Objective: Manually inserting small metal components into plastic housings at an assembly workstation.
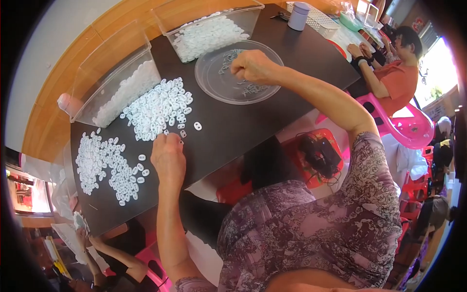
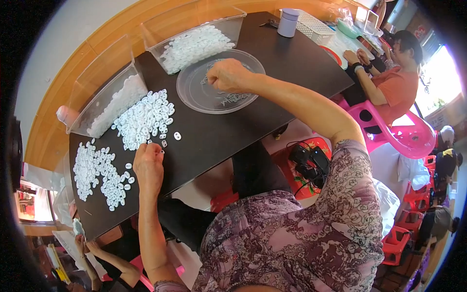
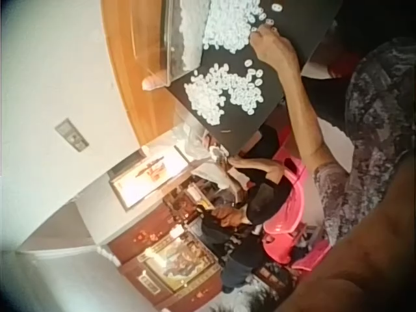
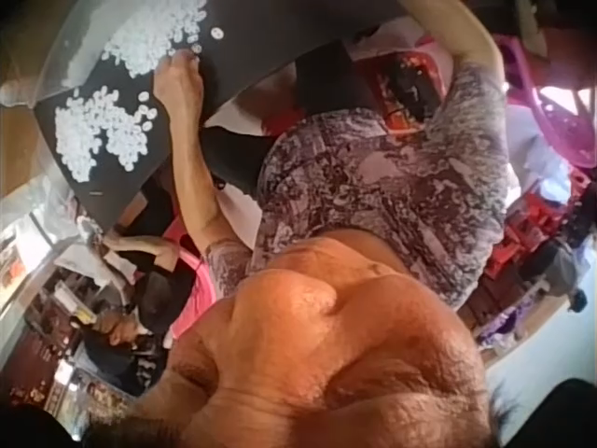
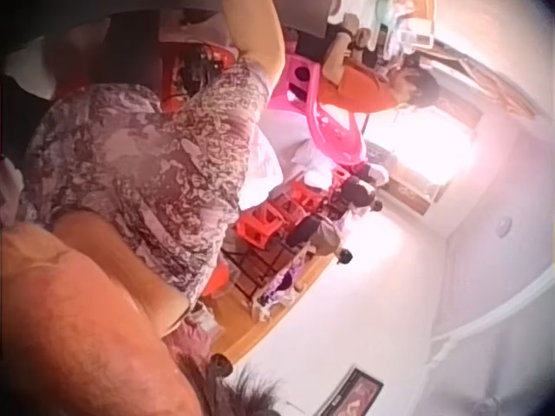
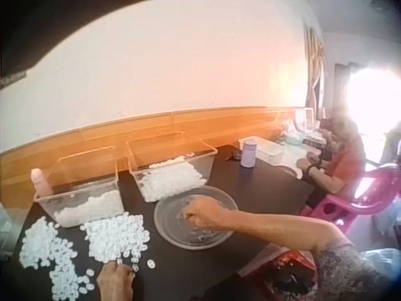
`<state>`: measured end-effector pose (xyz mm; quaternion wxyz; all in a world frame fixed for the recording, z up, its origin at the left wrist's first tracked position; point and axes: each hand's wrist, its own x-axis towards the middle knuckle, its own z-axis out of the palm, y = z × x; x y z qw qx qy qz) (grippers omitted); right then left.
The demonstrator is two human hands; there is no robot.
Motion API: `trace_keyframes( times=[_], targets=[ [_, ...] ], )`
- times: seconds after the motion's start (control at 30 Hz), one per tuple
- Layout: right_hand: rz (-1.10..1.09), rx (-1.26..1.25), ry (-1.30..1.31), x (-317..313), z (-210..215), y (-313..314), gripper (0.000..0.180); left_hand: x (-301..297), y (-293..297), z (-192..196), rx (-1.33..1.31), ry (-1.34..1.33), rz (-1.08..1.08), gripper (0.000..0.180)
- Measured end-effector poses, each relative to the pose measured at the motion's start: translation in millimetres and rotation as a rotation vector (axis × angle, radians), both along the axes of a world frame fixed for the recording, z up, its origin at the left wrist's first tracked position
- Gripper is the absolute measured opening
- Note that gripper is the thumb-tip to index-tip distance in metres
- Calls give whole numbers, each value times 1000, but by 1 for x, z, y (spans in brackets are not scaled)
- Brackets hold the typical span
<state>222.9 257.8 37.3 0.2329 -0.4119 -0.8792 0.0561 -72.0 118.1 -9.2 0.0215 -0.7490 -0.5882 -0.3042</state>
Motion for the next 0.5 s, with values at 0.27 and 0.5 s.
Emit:
trace_keyframes(
  times=[0.27,0.5],
  targets=[
    [-64,-37,-236,-5,-24,2,8,0,-10,-2,-55,-118,-37,10],
    [-13,32,-298,-6,-29,5,11,2,-31,-11,14,-577,8,15]
  ],
)
